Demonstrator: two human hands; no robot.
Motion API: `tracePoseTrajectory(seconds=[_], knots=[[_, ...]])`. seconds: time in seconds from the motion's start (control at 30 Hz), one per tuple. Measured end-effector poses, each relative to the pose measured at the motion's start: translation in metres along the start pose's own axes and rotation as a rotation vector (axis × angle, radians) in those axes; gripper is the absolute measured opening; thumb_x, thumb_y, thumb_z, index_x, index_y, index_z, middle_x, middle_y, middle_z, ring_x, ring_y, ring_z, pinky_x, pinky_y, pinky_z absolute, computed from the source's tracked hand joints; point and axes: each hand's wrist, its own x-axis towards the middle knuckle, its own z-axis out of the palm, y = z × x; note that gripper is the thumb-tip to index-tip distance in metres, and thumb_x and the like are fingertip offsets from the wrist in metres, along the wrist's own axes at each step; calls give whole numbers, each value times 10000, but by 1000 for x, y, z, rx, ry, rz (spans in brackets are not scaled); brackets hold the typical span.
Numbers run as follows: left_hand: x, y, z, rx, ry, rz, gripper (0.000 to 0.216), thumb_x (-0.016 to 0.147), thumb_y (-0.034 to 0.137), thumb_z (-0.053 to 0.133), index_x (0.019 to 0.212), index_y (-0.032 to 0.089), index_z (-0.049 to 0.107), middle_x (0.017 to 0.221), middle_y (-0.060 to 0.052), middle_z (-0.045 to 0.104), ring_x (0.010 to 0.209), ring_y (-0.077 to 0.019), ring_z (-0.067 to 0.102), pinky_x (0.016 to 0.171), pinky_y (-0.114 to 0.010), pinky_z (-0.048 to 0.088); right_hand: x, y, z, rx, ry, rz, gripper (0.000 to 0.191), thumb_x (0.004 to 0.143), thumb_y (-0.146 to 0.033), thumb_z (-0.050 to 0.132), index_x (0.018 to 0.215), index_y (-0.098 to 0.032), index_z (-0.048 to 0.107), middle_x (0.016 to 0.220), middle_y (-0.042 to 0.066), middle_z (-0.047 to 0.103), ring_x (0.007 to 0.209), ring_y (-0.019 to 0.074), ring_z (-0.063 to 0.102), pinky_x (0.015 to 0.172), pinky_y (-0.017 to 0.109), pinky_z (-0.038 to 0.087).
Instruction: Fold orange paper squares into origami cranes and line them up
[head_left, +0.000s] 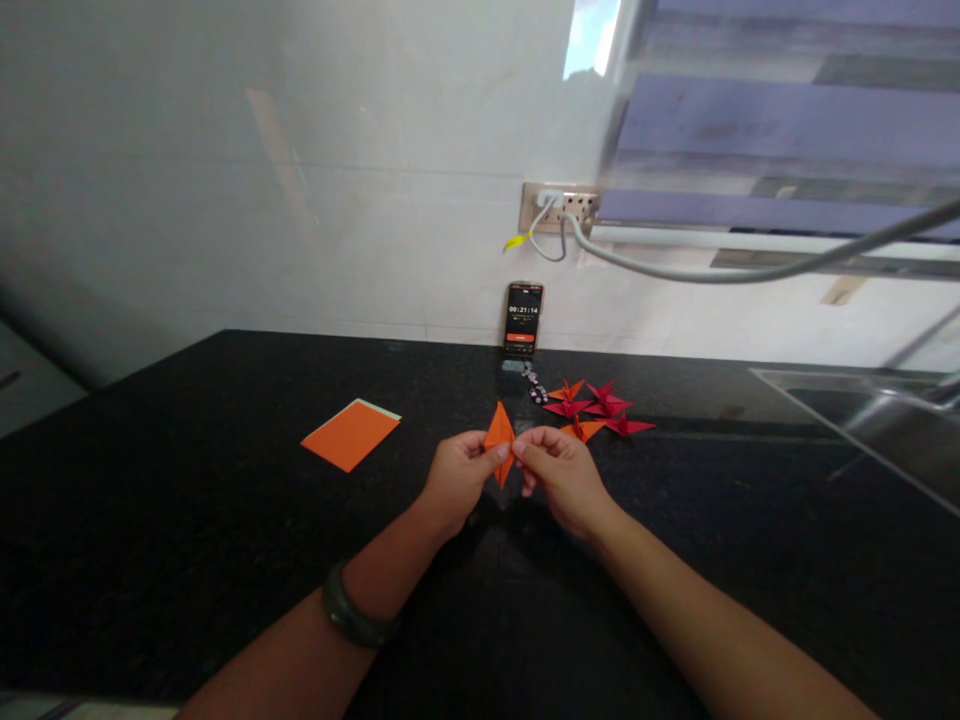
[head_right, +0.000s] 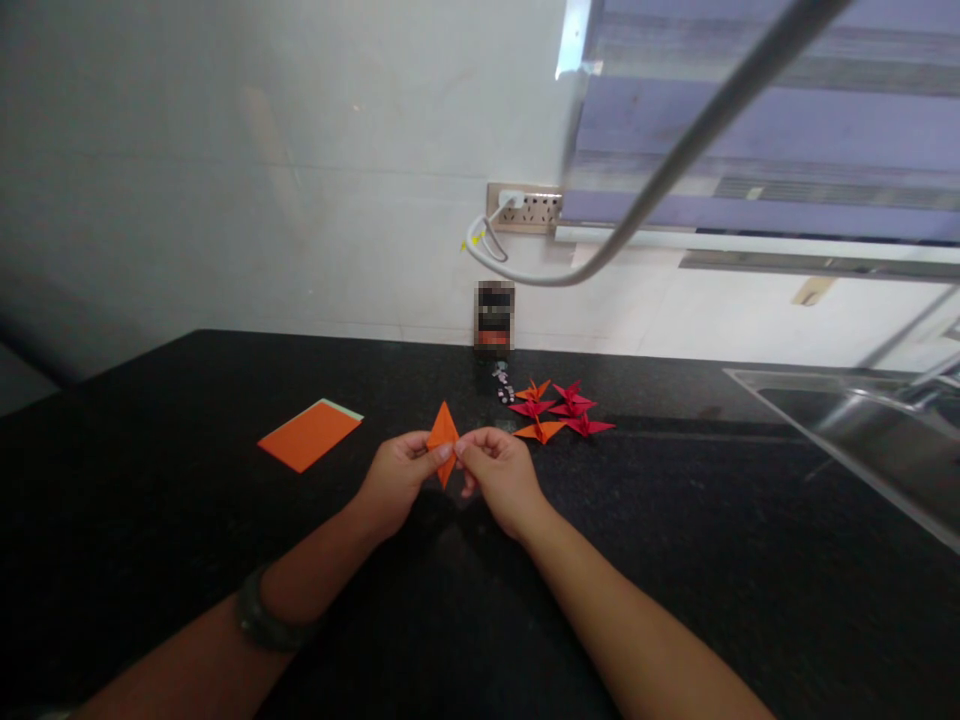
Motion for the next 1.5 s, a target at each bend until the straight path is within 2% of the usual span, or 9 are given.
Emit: tracePoseTrajectory(seconds=[0.2, 0.37, 0.5, 0.7, 0.8, 0.97, 1.23, 1.4, 1.5], knots=[[2, -5, -3, -97, -35, -44, 183, 621, 267, 666, 694, 104, 625, 609, -33, 654, 533, -132, 577, 545, -251, 441, -1, 4, 3, 21, 10, 3, 184, 676, -301, 634, 745, -162, 536, 430, -92, 461, 333, 50, 397, 329, 171, 402], [1, -2, -3, -43, 4, -48, 145, 611, 241, 659, 628, 100, 627, 562, -29, 640, 503, -127, 562, 524, -240, 427, -1, 5, 2, -114, 6, 21, 193, 709, -330, 588, 745, -142, 561, 416, -81, 462, 326, 51, 416, 336, 166, 377], [1, 0, -3, 9, -27, -70, 144, 638, 250, 614, 650, 109, 638, 582, -28, 645, 525, -142, 570, 531, -245, 430, 1, 4, -1, -231, 30, -10, 199, 701, -336, 584, 727, -140, 568, 435, -69, 481, 334, 58, 425, 340, 176, 361], [5, -6, -8, 333, 12, 108, 211, 676, 330, 587, 648, 132, 653, 563, -5, 616, 529, -126, 532, 512, -216, 398, 1, 4, -3, -370, 59, -36, 191, 695, -335, 572, 687, -144, 564, 480, -47, 493, 368, 64, 424, 347, 183, 340], [4, -8, -9, 392, 16, 152, 228, 671, 354, 590, 608, 145, 654, 535, 0, 595, 527, -127, 521, 497, -210, 382, 0, 3, -4, -396, 69, -47, 189, 695, -338, 567, 674, -151, 554, 493, -45, 483, 380, 67, 413, 354, 189, 340], [3, -7, -6, 367, 23, 145, 254, 664, 384, 591, 578, 150, 638, 507, 4, 573, 525, -130, 516, 471, -204, 372, -1, 0, -5, -392, 50, -87, 181, 694, -327, 573, 641, -158, 535, 477, -55, 444, 383, 61, 383, 351, 181, 309], [1, -4, -3, 252, -39, 59, 266, 687, 387, 577, 620, 134, 625, 557, -9, 605, 523, -126, 531, 511, -222, 415, -1, 2, -4, -335, -48, -18, 222, 774, -379, 482, 672, -182, 468, 433, -79, 425, 353, 72, 403, 357, 179, 323], [-1, -1, -1, 253, -64, 59, 265, 697, 377, 573, 600, 132, 603, 541, 7, 578, 510, -106, 504, 500, -207, 397, -2, 1, -3, -342, -10, -71, 215, 770, -352, 498, 642, -182, 467, 422, -77, 411, 352, 65, 374, 351, 175, 277], [-1, -1, -2, 242, -49, 50, 260, 701, 370, 567, 609, 130, 601, 549, 5, 581, 513, -108, 507, 501, -210, 398, -1, 0, -4, -332, -11, -78, 211, 760, -365, 507, 662, -179, 491, 430, -74, 426, 356, 68, 385, 360, 180, 297]])
